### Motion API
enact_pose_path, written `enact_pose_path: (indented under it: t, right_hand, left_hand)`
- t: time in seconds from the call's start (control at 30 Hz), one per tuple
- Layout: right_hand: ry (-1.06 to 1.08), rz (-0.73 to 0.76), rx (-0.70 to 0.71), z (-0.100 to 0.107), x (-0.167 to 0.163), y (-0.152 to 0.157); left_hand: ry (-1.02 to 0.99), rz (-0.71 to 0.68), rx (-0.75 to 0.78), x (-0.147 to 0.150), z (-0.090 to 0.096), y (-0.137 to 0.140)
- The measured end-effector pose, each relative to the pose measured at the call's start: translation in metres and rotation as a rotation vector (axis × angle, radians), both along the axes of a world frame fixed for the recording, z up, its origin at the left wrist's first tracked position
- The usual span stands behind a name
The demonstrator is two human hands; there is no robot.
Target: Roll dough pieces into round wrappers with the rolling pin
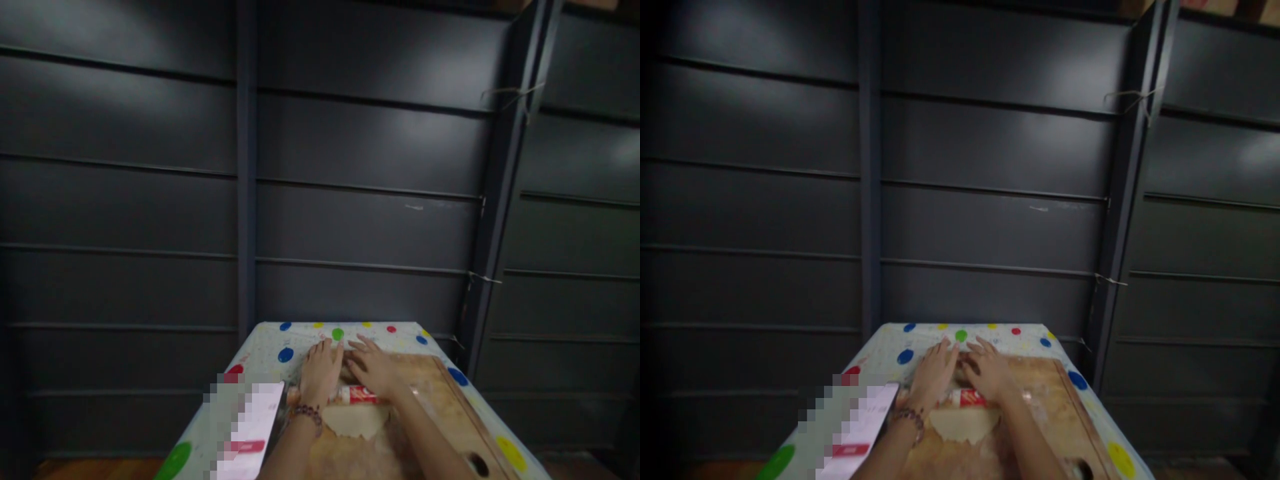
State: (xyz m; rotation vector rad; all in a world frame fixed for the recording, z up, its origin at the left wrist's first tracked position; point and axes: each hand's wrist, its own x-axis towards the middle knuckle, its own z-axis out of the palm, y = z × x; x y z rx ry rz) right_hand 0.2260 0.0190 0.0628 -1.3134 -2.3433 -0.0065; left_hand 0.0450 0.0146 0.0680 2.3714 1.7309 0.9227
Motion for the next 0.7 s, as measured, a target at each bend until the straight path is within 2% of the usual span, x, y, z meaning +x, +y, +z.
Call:
enact_pose_path:
  t: [0.5, 0.7]
  right_hand:
    - [0.007, -0.042, 0.077, 0.012, -0.005, 0.016]
    - [0.023, -0.080, 0.063, 0.012, -0.005, 0.021]
  left_hand:
    - [0.042, 0.083, 0.008, 0.007, 0.002, -0.001]
    - [0.073, 0.048, -0.002, 0.006, -0.002, 0.002]
